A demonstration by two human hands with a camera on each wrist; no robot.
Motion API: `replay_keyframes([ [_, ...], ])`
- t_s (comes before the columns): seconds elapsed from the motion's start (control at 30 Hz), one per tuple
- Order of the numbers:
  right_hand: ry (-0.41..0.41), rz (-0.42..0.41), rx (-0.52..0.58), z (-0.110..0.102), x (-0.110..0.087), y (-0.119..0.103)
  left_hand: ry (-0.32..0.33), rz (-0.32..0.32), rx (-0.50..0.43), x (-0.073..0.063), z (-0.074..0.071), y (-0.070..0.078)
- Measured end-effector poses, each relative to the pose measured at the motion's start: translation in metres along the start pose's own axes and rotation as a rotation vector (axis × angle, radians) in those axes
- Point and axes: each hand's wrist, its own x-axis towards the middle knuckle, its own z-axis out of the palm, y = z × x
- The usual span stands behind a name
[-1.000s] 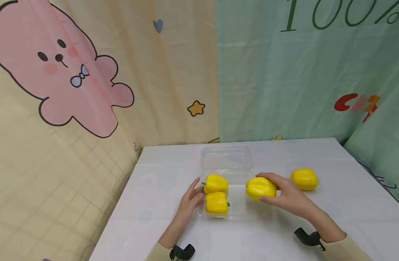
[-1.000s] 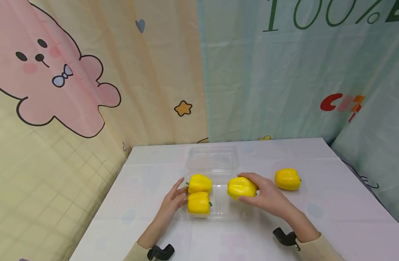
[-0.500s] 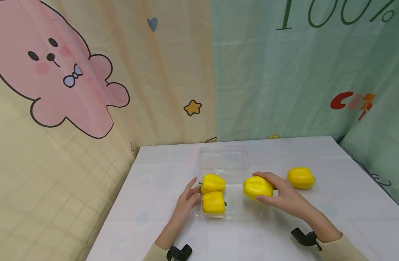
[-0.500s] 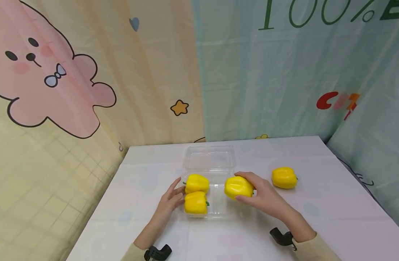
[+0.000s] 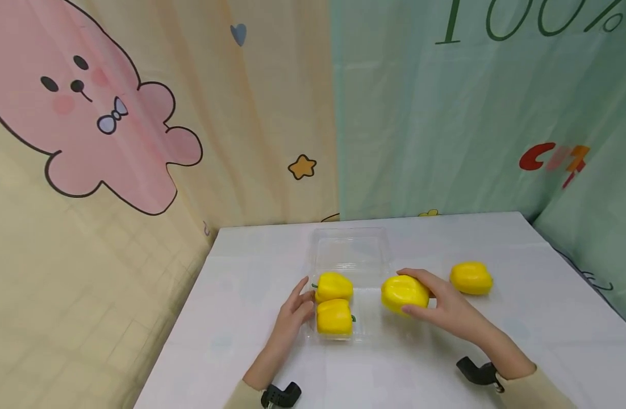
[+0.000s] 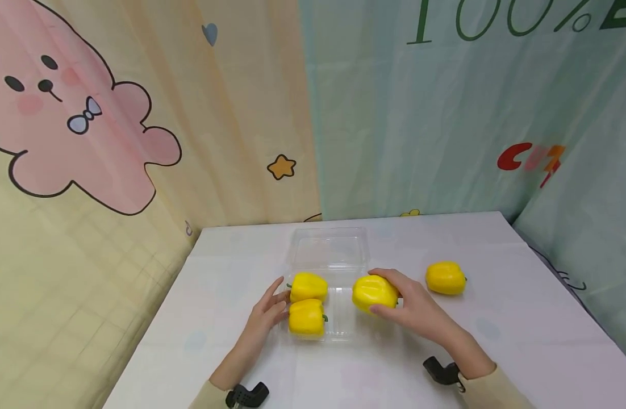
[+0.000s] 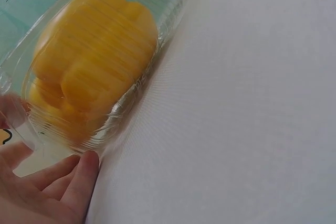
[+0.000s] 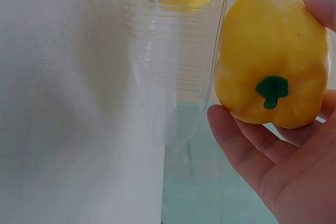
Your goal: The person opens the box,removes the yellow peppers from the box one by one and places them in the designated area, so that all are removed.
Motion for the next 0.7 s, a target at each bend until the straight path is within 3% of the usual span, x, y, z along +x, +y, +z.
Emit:
replay_keyframes([
  [0.23, 0.011, -0.025, -0.014, -0.0067, 0.0076, -0.0016, 0.004, 0.009, 0.000, 0.0122, -0.0023, 0.0063],
  [0.7, -0.014, 0.005, 0.007, -0.0009, 0.0006, 0.0033, 0.012, -0.019, -0.036, 0.0024, 0.0014, -0.0007],
])
